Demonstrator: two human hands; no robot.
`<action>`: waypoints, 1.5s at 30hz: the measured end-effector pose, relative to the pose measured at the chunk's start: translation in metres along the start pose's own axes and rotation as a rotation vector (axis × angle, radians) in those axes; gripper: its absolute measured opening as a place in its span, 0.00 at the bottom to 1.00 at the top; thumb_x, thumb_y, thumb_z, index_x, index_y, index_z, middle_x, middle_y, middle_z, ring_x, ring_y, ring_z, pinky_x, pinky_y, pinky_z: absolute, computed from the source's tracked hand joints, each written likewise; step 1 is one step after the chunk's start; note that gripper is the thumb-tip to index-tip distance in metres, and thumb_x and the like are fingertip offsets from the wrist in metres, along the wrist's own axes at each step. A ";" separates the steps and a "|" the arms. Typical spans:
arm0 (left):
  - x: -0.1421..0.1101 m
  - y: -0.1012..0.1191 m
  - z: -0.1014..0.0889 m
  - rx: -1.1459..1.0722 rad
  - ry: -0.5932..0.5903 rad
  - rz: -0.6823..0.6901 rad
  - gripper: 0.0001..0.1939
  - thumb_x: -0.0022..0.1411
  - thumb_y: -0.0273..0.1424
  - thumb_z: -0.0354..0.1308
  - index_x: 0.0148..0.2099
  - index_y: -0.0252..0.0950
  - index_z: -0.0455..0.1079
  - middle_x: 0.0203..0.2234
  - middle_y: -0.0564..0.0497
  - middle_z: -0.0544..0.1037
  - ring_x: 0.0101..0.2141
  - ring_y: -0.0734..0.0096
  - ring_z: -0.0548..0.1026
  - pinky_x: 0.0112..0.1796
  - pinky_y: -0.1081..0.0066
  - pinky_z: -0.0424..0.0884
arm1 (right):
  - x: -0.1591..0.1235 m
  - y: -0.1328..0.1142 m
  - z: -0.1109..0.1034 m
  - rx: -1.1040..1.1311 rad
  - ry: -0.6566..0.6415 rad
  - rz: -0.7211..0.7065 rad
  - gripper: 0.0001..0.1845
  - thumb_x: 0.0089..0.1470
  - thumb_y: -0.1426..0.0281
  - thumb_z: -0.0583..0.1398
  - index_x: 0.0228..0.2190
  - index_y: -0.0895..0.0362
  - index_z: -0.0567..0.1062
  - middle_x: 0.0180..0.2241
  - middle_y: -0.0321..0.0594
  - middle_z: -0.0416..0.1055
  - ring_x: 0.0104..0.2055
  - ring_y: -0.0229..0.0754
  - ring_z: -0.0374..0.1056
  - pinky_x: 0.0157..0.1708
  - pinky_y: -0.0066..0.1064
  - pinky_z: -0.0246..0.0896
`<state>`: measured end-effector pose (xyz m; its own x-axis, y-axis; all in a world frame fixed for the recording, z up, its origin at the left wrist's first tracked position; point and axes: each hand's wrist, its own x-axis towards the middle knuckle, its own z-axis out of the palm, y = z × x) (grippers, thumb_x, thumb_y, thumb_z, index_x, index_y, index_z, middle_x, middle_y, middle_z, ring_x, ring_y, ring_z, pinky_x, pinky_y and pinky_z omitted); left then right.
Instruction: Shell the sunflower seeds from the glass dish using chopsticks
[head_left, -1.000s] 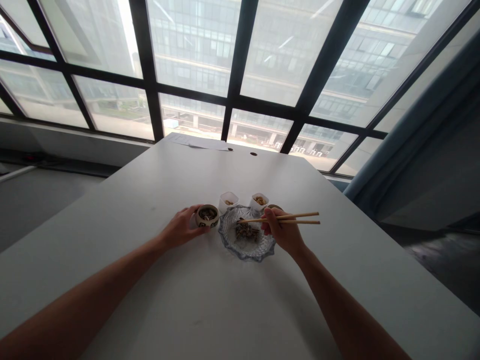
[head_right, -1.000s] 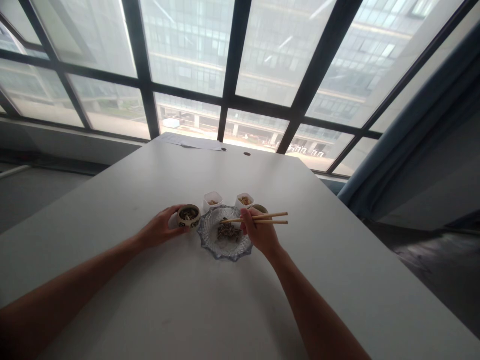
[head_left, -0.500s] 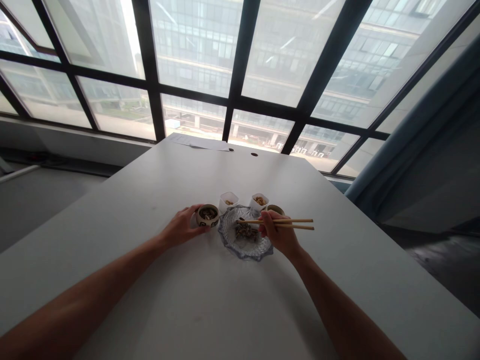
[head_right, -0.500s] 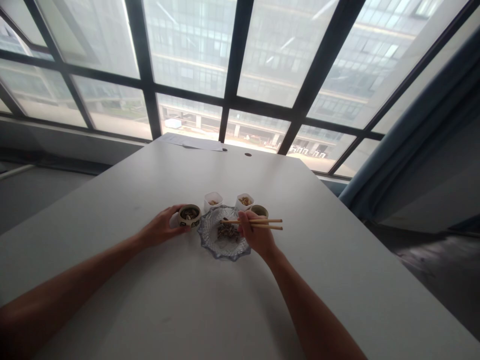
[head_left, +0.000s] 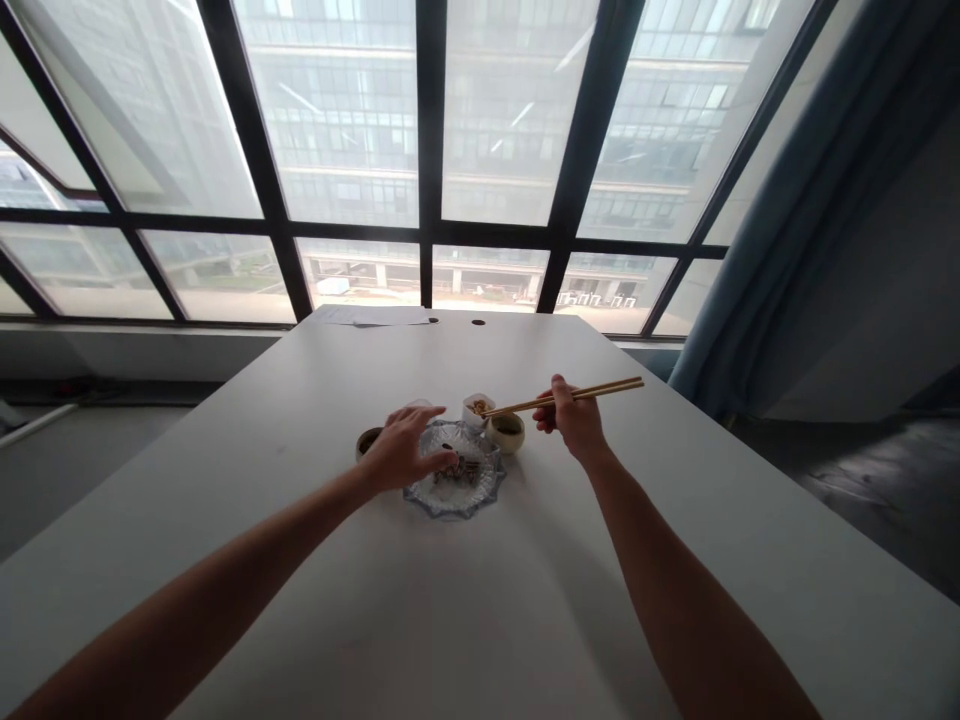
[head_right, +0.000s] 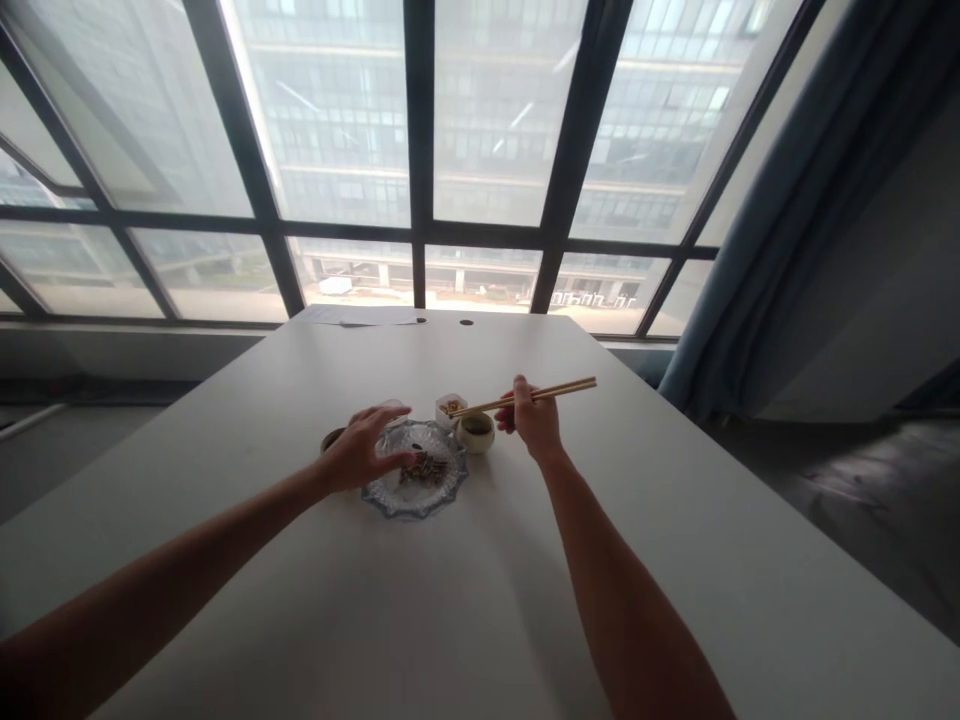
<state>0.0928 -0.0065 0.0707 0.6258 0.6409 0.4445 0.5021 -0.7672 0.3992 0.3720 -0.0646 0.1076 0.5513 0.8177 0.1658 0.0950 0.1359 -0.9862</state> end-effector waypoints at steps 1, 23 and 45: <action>0.013 0.011 0.008 0.010 -0.040 0.013 0.37 0.58 0.51 0.63 0.63 0.37 0.64 0.57 0.38 0.74 0.60 0.46 0.67 0.61 0.48 0.59 | 0.000 -0.004 -0.004 -0.068 -0.005 -0.083 0.28 0.59 0.47 0.58 0.23 0.58 0.71 0.14 0.39 0.70 0.11 0.36 0.63 0.10 0.24 0.56; 0.101 0.060 0.072 0.128 -0.290 0.027 0.46 0.45 0.37 0.70 0.65 0.42 0.57 0.54 0.44 0.75 0.59 0.47 0.67 0.64 0.40 0.37 | -0.006 -0.032 -0.033 -0.460 -0.271 -0.405 0.29 0.63 0.46 0.53 0.24 0.56 0.68 0.15 0.37 0.68 0.14 0.37 0.66 0.14 0.25 0.60; 0.101 0.060 0.075 0.174 -0.311 0.008 0.41 0.49 0.35 0.65 0.65 0.38 0.59 0.55 0.40 0.76 0.62 0.48 0.64 0.66 0.42 0.35 | 0.002 -0.021 -0.036 -0.546 -0.101 -0.428 0.34 0.60 0.40 0.51 0.22 0.56 0.72 0.16 0.39 0.70 0.15 0.38 0.66 0.16 0.26 0.59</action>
<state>0.2309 0.0107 0.0792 0.7688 0.6163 0.1707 0.5736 -0.7825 0.2423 0.4007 -0.0855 0.1288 0.2955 0.8065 0.5121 0.7041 0.1784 -0.6873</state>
